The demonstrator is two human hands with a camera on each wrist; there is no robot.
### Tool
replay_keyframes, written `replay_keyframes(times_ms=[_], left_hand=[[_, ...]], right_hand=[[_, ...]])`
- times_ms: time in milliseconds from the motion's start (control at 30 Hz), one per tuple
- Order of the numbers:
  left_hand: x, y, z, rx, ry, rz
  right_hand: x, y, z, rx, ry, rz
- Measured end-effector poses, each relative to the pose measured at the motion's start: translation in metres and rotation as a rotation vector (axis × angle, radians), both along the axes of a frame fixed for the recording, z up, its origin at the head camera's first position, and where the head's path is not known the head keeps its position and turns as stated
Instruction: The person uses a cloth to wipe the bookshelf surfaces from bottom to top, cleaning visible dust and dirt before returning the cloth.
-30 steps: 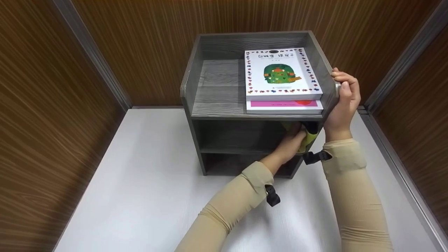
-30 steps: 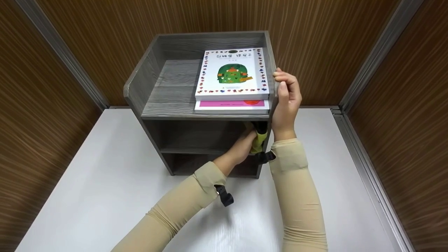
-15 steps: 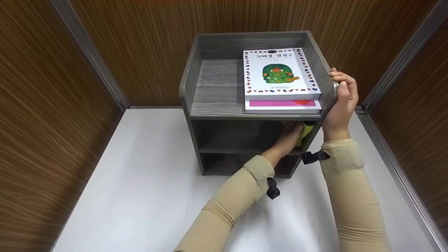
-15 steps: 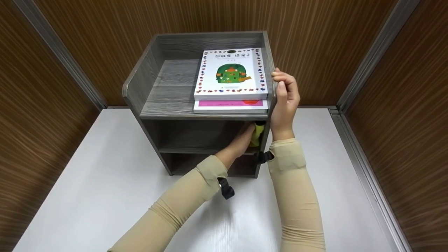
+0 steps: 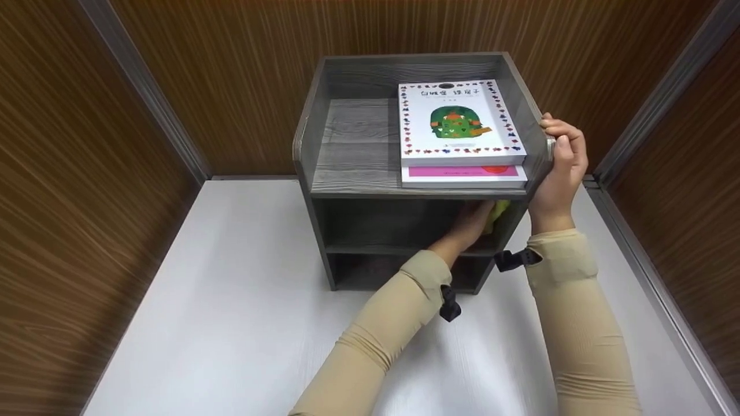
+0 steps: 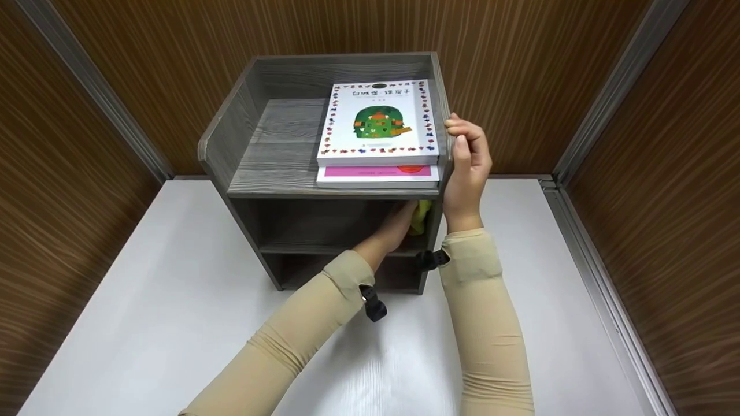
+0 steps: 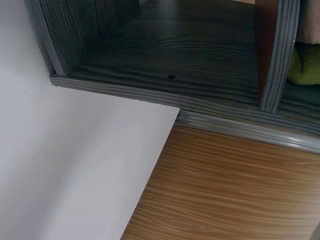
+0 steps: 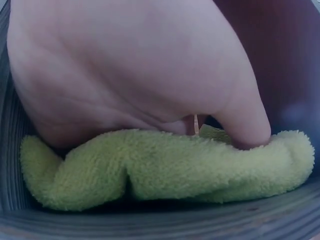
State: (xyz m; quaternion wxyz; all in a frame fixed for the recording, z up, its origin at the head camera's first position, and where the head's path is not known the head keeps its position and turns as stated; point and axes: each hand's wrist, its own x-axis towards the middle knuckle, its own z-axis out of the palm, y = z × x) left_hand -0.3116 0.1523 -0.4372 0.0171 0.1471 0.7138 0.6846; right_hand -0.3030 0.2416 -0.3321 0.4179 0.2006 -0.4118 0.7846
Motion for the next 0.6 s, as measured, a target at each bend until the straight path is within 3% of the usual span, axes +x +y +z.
replay_keyframes(times_ms=[333, 600], left_hand=[[0.015, -0.004, -0.002, 0.020, 0.019, -0.095], [0.029, -0.006, -0.004, 0.017, 0.006, -0.106]], right_hand=[[0.001, -0.001, 0.002, -0.021, 0.005, 0.004], [0.000, -0.001, 0.001, -0.004, -0.003, -0.006]])
